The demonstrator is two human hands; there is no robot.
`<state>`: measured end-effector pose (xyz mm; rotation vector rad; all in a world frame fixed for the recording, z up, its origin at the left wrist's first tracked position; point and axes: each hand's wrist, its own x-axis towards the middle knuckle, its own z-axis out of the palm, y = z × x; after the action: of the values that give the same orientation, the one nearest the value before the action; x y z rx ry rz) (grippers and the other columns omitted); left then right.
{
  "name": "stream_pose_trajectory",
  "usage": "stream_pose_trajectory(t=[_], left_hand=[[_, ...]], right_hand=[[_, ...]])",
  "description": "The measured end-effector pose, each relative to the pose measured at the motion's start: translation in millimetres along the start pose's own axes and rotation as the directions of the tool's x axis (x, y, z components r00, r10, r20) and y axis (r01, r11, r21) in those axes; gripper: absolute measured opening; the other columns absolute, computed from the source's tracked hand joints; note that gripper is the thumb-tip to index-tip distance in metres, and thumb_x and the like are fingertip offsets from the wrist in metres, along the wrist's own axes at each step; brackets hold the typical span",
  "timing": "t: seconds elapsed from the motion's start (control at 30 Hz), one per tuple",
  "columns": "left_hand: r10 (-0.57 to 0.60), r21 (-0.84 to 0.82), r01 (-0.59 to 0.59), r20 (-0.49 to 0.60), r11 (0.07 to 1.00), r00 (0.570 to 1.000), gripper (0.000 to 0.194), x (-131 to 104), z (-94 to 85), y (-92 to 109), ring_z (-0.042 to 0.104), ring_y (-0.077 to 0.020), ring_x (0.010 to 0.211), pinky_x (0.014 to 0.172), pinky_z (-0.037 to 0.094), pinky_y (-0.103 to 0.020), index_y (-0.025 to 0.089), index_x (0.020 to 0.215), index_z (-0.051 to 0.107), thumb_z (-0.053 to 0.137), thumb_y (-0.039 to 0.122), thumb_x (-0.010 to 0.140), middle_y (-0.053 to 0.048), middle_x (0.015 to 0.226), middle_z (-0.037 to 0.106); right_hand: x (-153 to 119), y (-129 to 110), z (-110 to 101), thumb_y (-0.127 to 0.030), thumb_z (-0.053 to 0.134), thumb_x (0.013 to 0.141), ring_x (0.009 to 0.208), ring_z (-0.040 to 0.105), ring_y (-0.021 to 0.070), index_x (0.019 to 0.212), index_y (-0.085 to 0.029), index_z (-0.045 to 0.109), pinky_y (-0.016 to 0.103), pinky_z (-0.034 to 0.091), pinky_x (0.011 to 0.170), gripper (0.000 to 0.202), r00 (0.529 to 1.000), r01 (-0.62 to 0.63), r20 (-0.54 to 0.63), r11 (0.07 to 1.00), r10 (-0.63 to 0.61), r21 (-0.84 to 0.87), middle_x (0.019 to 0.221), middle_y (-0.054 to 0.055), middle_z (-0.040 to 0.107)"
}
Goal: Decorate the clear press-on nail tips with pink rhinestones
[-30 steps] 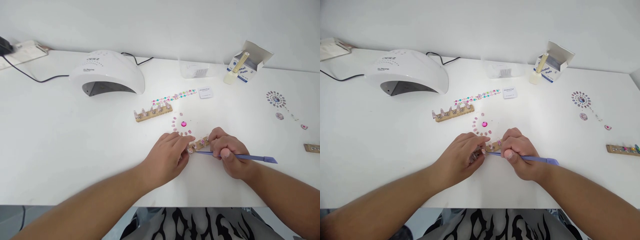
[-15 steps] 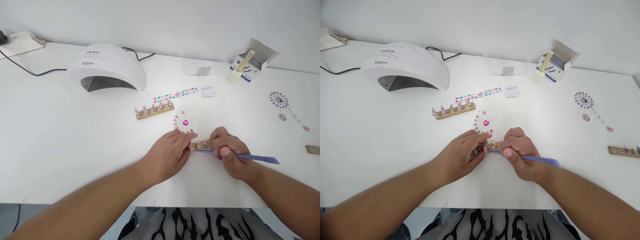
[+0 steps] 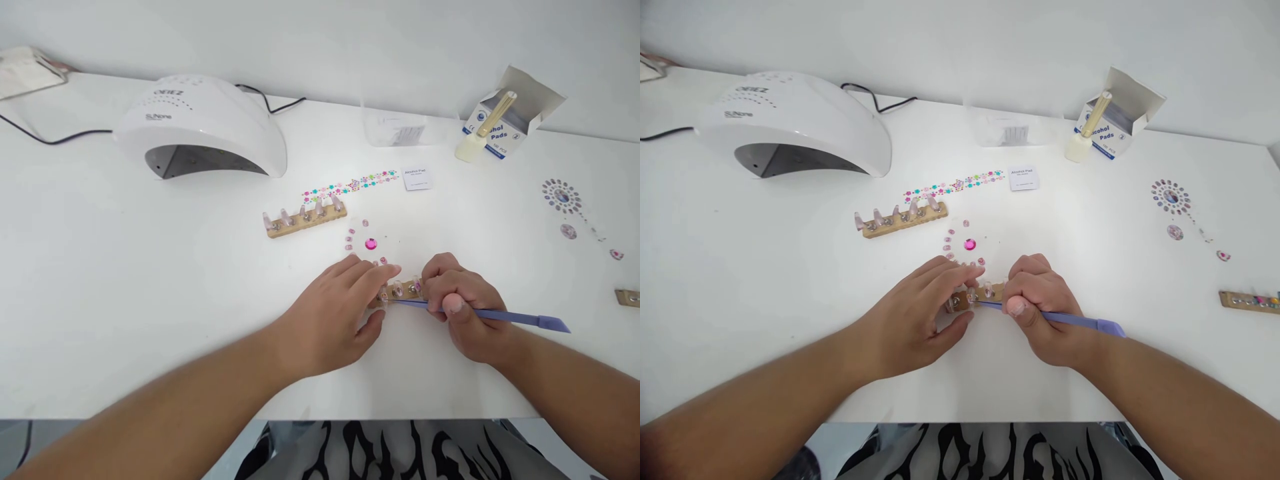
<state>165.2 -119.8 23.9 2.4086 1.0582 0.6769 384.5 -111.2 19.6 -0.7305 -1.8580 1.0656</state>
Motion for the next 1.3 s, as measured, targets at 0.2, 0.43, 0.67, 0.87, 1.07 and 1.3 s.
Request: stream_pose_trajectory(t=[0.2, 0.43, 0.67, 0.87, 1.07, 1.3], left_hand=[[-0.016, -0.03, 0.016, 0.006, 0.999, 1.0, 0.056, -1.2, -1.1, 1.4, 0.056, -0.0212, 0.09, 0.083, 0.051, -0.041, 0.02, 0.133, 0.036, 0.053, 0.011, 0.08, -0.006, 0.097, 0.062], [-0.016, -0.051, 0.016, -0.001, 0.999, 1.0, 0.06, -1.0, -1.3, 0.9, 0.053, -0.0228, 0.092, 0.084, 0.051, -0.043, 0.018, 0.133, 0.036, 0.054, 0.012, 0.076, -0.008, 0.101, 0.061], [-0.058, -0.011, 0.058, 0.015, 0.998, 0.998, 0.054, -0.7, -0.4, 1.3, 0.055, -0.0232, 0.091, 0.084, 0.051, -0.044, 0.017, 0.13, 0.039, 0.055, 0.015, 0.078, -0.008, 0.098, 0.062], [-0.112, 0.058, 0.109, 0.055, 0.992, 0.992, 0.042, 2.0, 1.5, 1.0, 0.057, -0.0231, 0.09, 0.084, 0.051, -0.045, 0.013, 0.124, 0.045, 0.051, 0.012, 0.083, -0.006, 0.088, 0.066], [-0.092, 0.056, 0.09, 0.039, 0.994, 0.995, 0.041, 2.2, 2.3, -0.9, 0.059, -0.0213, 0.089, 0.085, 0.051, -0.042, 0.014, 0.123, 0.046, 0.052, 0.01, 0.082, -0.004, 0.087, 0.067], [-0.08, 0.072, 0.077, 0.032, 0.994, 0.996, 0.041, 1.5, 2.7, -3.5, 0.059, -0.0216, 0.089, 0.084, 0.051, -0.04, 0.015, 0.123, 0.046, 0.052, 0.011, 0.083, -0.004, 0.087, 0.066]], right_hand=[[1.2, -0.7, 1.5, -0.034, 0.04, 0.1, 0.069, 0.043, 0.0166, 0.075, -0.022, 0.051, 0.033, 0.035, 0.061, 0.03, 0.999, -0.033, -0.002, 0.999, 0.033, 0.013, 0.061, 0.0, 0.045], [0.6, 0.5, 1.8, -0.034, 0.04, 0.1, 0.069, 0.042, 0.0166, 0.076, -0.023, 0.052, 0.032, 0.033, 0.059, 0.029, 0.997, -0.075, 0.001, 0.992, 0.076, 0.098, 0.058, 0.0, 0.044], [3.6, 0.9, -0.7, -0.038, 0.039, 0.101, 0.07, 0.042, 0.0166, 0.076, -0.023, 0.052, 0.032, 0.033, 0.06, 0.031, 0.998, -0.063, 0.005, 0.996, 0.063, 0.07, 0.057, 0.0, 0.044], [4.0, 2.4, 0.2, -0.038, 0.038, 0.101, 0.069, 0.042, 0.0164, 0.075, -0.023, 0.051, 0.031, 0.032, 0.059, 0.033, 0.998, -0.069, -0.001, 0.994, 0.069, 0.084, 0.055, -0.001, 0.043], [4.9, -0.3, -0.4, -0.038, 0.038, 0.101, 0.069, 0.042, 0.0151, 0.074, -0.022, 0.05, 0.031, 0.032, 0.06, 0.034, 0.997, -0.075, -0.006, 0.995, 0.076, 0.065, 0.056, -0.001, 0.044], [2.5, -1.0, 0.7, -0.038, 0.037, 0.101, 0.07, 0.042, 0.0153, 0.073, -0.022, 0.05, 0.031, 0.032, 0.06, 0.035, 0.996, -0.086, -0.026, 0.995, 0.088, 0.055, 0.055, -0.001, 0.042]])
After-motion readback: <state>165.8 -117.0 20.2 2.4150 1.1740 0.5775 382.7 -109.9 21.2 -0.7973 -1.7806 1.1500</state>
